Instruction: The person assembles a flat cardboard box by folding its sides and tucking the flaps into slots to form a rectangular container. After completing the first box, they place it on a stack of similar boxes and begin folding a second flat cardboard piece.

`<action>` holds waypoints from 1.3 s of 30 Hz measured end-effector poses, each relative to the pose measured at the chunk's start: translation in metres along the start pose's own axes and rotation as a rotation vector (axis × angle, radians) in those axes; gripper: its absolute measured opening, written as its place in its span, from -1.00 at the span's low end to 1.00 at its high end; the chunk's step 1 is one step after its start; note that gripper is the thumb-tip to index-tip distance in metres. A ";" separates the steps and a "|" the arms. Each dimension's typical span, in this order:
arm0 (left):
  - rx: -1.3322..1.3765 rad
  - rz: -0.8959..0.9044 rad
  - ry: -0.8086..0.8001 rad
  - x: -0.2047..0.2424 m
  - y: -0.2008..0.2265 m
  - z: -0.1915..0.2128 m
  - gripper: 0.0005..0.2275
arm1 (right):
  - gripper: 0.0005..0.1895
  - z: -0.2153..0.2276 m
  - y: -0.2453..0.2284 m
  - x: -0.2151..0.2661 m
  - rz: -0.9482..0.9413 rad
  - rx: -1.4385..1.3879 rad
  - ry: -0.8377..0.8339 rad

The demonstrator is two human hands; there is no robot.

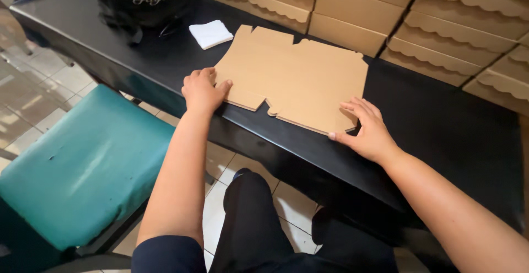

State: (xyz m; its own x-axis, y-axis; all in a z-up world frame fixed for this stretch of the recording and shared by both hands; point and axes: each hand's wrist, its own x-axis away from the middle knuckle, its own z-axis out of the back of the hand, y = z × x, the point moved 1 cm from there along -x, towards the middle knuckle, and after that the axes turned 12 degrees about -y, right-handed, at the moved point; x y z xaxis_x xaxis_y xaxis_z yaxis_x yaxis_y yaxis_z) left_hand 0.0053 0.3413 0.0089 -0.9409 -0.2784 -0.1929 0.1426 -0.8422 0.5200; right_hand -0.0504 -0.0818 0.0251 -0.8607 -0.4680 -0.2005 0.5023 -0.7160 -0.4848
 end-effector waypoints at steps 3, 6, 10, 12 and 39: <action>0.032 -0.081 0.095 0.004 -0.006 -0.007 -0.51 | -0.27 -0.004 -0.003 -0.006 -0.030 -0.002 -0.036; 0.072 -0.143 0.168 0.007 -0.009 -0.010 -0.57 | -0.30 -0.006 -0.008 -0.008 -0.052 0.020 -0.050; 0.127 -0.152 0.228 0.010 -0.008 -0.013 -0.65 | -0.34 -0.004 -0.009 -0.009 -0.055 0.039 -0.060; 0.136 -0.150 0.241 0.010 -0.006 -0.013 -0.68 | -0.35 -0.002 -0.010 -0.011 -0.070 0.055 -0.070; 0.387 -0.422 0.651 0.037 -0.001 -0.001 -0.77 | -0.84 0.001 -0.049 -0.023 -0.018 -0.076 0.272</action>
State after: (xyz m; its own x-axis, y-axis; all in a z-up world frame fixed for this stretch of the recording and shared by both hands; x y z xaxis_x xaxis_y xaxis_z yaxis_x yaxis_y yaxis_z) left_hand -0.0291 0.3310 0.0007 -0.5113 -0.2866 -0.8102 -0.4049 -0.7512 0.5213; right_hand -0.0555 -0.0364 0.0545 -0.8652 -0.2920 -0.4076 0.4880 -0.6772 -0.5507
